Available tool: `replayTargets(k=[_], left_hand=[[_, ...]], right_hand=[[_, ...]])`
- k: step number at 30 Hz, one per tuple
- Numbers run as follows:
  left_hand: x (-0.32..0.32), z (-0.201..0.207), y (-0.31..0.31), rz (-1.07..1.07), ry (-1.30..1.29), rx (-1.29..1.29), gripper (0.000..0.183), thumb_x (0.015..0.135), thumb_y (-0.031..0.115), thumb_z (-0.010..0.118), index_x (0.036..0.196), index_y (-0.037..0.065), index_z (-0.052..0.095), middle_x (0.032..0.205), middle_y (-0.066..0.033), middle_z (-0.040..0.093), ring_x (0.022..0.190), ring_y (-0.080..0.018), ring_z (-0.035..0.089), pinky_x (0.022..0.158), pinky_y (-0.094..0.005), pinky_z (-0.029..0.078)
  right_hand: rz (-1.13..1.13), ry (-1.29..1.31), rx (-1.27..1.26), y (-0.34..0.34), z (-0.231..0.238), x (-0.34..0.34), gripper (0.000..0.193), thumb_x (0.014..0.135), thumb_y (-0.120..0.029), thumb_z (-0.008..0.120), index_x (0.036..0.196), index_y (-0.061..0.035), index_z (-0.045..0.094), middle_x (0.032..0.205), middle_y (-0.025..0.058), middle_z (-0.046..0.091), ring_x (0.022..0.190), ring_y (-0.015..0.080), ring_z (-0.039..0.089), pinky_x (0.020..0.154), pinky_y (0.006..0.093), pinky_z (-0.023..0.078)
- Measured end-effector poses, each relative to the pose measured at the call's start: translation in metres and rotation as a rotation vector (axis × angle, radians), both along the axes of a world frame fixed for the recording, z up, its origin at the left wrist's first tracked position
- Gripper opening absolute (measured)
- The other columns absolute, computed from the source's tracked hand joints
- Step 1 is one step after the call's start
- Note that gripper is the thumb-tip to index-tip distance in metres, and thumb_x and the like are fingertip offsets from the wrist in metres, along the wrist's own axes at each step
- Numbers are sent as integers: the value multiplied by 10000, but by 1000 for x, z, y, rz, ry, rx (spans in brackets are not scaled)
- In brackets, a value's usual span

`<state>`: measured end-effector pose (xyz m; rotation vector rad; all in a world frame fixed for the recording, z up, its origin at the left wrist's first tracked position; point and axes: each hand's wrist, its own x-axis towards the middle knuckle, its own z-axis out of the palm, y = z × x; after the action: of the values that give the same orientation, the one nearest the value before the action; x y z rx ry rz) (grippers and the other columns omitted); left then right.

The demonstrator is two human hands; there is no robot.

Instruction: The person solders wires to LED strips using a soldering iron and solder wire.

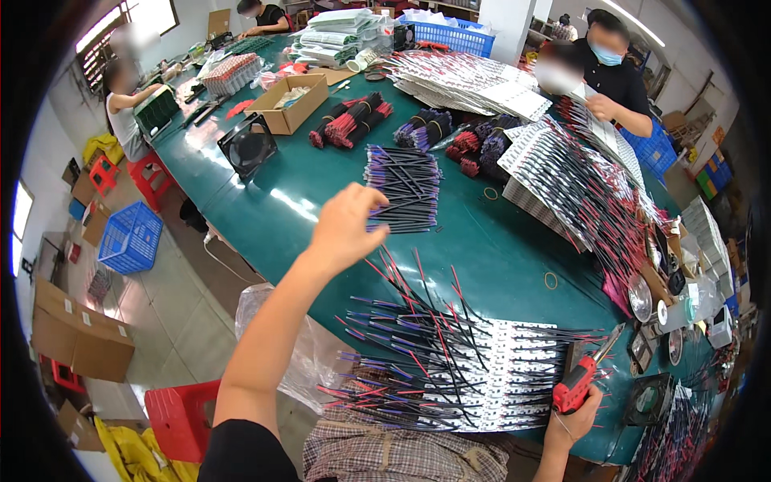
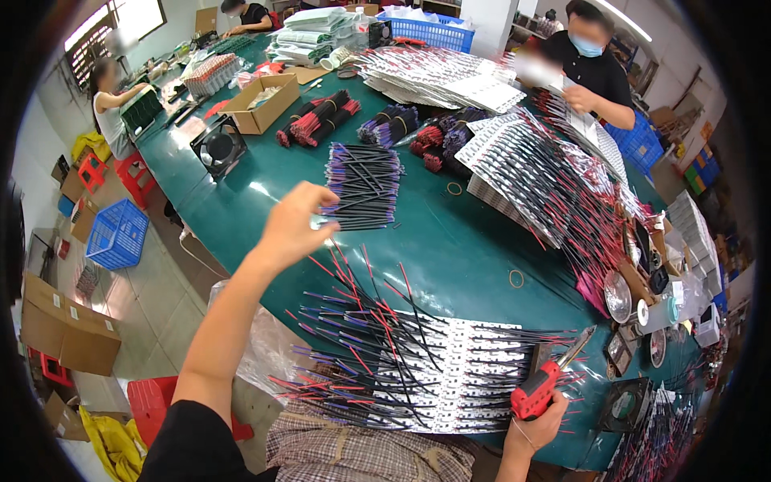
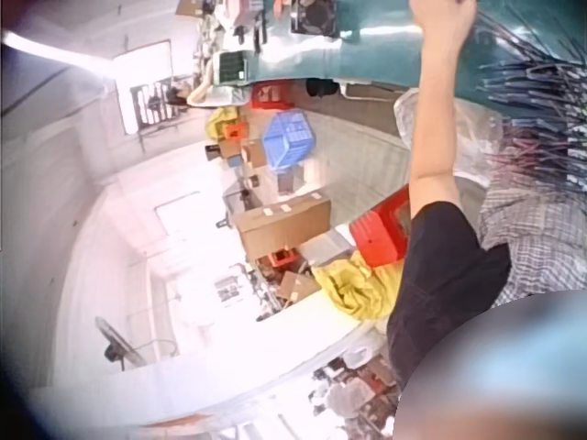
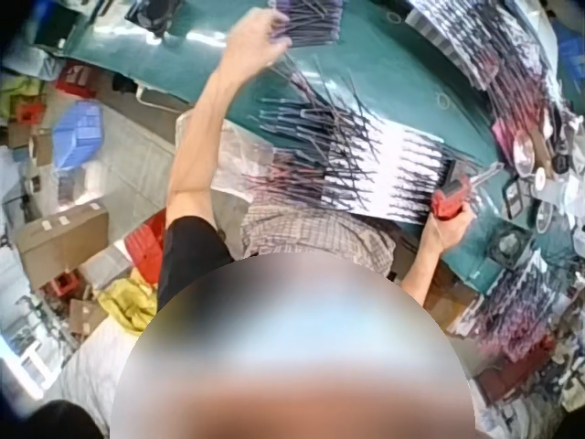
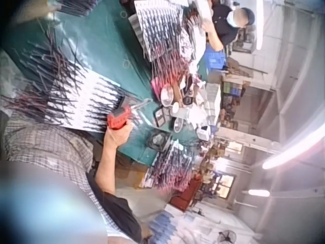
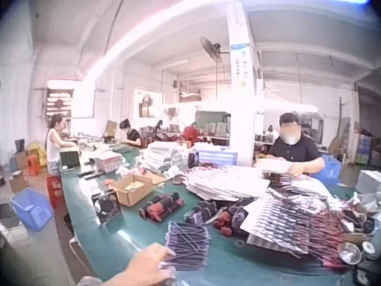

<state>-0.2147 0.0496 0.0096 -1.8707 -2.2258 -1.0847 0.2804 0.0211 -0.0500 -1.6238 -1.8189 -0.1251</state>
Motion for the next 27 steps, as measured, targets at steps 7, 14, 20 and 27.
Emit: replayTargets(k=[7, 14, 20, 27], left_hand=[[-13, -33, 66, -147, 522, -37, 640, 636, 97, 736, 1259, 74, 593, 1319, -95, 561, 1265, -272, 509, 1036, -423, 386], [-17, -33, 125, -49, 804, -200, 880, 659, 160, 764, 1462, 14, 435, 1442, -164, 500, 1341, -294, 470, 1107, -406, 346], [-20, -20, 131, -31, 655, -484, 926, 695, 211, 736, 1513, -13, 365, 1348, -176, 544, 1252, -301, 519, 1026, -405, 398], [-19, -61, 106, -46, 732, 73, 59, 818, 158, 598, 838, 111, 569, 911, -66, 522, 873, -220, 535, 713, -354, 422]], right_hand=[[-46, 24, -24, 0, -7, 4, 551, 676, -19, 792, 1164, -38, 536, 1036, 161, 594, 962, 404, 604, 836, 426, 480], [-112, -91, -56, -9, 6, 4, 614, 715, -391, 892, 1160, -72, 613, 1084, 163, 657, 976, 364, 647, 840, 427, 515], [-77, -79, -43, -7, 12, 0, 608, 702, -382, 899, 1145, -80, 612, 1074, 169, 652, 973, 377, 641, 844, 425, 513], [-86, -72, -36, -3, 7, 2, 576, 705, -327, 901, 1135, -69, 617, 1051, 177, 660, 958, 376, 647, 832, 433, 513]])
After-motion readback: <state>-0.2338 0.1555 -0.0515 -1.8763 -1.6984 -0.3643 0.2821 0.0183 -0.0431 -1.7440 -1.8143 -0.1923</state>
